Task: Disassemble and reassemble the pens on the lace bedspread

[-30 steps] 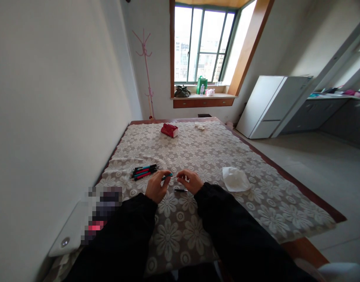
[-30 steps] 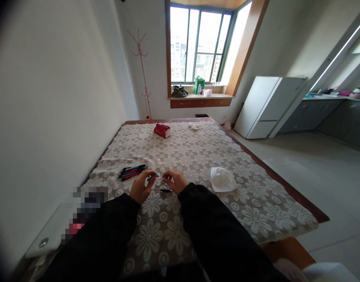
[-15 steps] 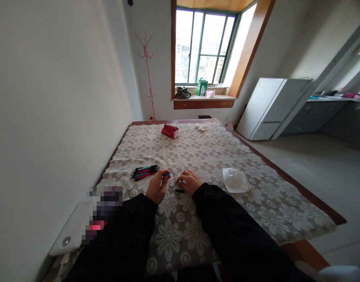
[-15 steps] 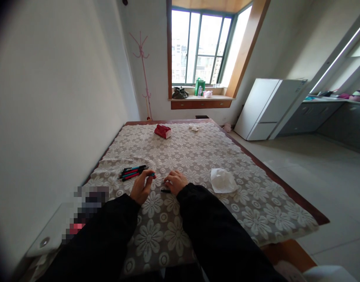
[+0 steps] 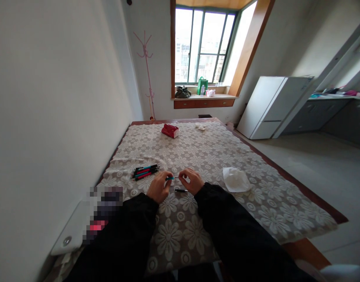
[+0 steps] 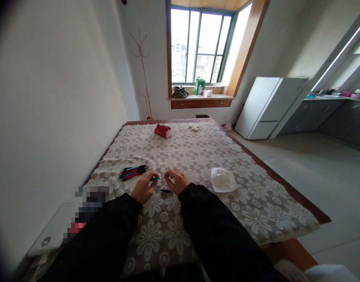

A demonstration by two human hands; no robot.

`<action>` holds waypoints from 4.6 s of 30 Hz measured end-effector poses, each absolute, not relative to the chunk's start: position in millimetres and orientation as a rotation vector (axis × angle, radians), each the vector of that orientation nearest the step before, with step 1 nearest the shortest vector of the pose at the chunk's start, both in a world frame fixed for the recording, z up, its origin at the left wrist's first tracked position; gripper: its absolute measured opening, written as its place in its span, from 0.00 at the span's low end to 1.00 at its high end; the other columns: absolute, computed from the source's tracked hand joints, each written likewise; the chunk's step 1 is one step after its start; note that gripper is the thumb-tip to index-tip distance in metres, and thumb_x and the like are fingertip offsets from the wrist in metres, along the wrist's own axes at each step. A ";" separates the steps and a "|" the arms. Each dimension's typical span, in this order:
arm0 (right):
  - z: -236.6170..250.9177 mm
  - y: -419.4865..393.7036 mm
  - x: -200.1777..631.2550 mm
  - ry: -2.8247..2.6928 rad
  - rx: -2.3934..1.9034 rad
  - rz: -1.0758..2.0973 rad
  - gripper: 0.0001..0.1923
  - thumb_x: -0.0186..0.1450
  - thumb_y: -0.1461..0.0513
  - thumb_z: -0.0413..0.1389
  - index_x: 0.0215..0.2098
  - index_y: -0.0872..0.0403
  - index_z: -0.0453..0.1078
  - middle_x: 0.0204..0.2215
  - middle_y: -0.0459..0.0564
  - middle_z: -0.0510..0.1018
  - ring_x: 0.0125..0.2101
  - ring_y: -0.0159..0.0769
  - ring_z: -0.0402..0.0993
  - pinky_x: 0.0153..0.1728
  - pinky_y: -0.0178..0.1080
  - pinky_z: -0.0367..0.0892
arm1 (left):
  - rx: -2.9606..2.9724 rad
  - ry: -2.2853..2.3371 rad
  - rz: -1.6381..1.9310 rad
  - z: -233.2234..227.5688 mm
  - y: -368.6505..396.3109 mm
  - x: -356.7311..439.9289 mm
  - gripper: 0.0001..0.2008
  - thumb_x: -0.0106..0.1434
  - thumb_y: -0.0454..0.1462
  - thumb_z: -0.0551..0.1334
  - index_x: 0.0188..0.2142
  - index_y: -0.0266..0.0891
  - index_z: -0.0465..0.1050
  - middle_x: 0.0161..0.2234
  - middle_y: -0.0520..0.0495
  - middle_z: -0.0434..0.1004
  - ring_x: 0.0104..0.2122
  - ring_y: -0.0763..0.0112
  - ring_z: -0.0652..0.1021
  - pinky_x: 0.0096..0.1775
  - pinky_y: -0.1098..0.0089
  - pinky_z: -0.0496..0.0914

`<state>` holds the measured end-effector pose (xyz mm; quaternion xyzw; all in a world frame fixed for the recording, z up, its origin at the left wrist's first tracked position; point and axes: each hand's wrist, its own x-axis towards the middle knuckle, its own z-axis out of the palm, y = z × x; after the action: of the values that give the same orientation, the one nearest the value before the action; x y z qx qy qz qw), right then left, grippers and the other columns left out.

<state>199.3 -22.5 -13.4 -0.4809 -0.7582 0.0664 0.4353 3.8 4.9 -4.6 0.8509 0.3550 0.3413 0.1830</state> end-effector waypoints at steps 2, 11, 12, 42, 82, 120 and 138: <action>-14.2 -22.7 198.2 -1.897 -1.199 0.181 0.04 0.61 0.67 0.54 0.32 0.52 0.68 0.26 0.45 0.71 0.30 0.33 0.67 0.35 0.36 0.63 | 2.425 1.014 0.938 -3.0 3.5 3.7 0.10 0.61 0.31 0.55 0.43 0.41 0.69 0.38 0.46 0.74 0.40 0.64 0.73 0.44 0.64 0.68; -12.9 -12.7 225.7 -1.898 -1.579 0.098 0.08 0.61 0.68 0.53 0.33 0.52 0.73 0.32 0.49 0.77 0.36 0.38 0.70 0.41 0.38 0.63 | 2.558 1.155 0.830 -5.4 7.4 0.8 0.11 0.64 0.40 0.59 0.46 0.46 0.72 0.40 0.48 0.75 0.44 0.63 0.72 0.48 0.64 0.66; -11.8 -11.0 232.6 -1.868 -1.663 0.081 0.08 0.61 0.68 0.53 0.33 0.52 0.73 0.33 0.49 0.77 0.37 0.38 0.70 0.41 0.38 0.63 | 2.564 1.161 0.815 -7.4 8.3 0.8 0.12 0.64 0.40 0.59 0.46 0.47 0.73 0.41 0.48 0.74 0.44 0.63 0.71 0.48 0.64 0.66; -33.1 1.9 256.7 -1.824 -1.859 0.129 0.10 0.60 0.69 0.54 0.31 0.50 0.75 0.34 0.49 0.76 0.39 0.37 0.71 0.40 0.36 0.62 | 2.592 1.169 0.690 -15.9 9.5 -0.2 0.13 0.64 0.41 0.58 0.46 0.50 0.77 0.43 0.47 0.73 0.43 0.64 0.70 0.48 0.62 0.66; -35.1 3.0 239.7 -1.927 -1.593 0.182 0.07 0.61 0.70 0.53 0.30 0.52 0.68 0.32 0.48 0.73 0.38 0.37 0.67 0.41 0.37 0.62 | 2.563 0.947 0.688 -5.6 3.3 4.3 0.07 0.63 0.38 0.59 0.40 0.46 0.75 0.39 0.49 0.77 0.42 0.65 0.74 0.45 0.65 0.68; -33.9 -2.7 225.9 -1.842 -1.272 0.221 0.09 0.61 0.70 0.50 0.36 0.53 0.66 0.29 0.48 0.72 0.32 0.35 0.67 0.36 0.37 0.64 | 2.048 1.281 1.020 -0.2 4.6 4.9 0.10 0.63 0.38 0.55 0.45 0.44 0.61 0.39 0.50 0.81 0.37 0.69 0.79 0.35 0.71 0.68; -23.6 -9.1 220.5 -1.909 -1.176 0.197 0.09 0.64 0.69 0.50 0.38 0.53 0.70 0.29 0.49 0.72 0.33 0.37 0.68 0.37 0.39 0.65 | 2.318 1.347 0.894 -2.4 5.1 2.1 0.06 0.58 0.38 0.62 0.36 0.43 0.70 0.35 0.50 0.75 0.39 0.66 0.74 0.42 0.68 0.66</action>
<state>220.5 -9.1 -23.6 -0.4716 -0.7653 0.0788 0.4310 2.1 5.1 -2.4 0.8100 0.4707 0.3124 0.1573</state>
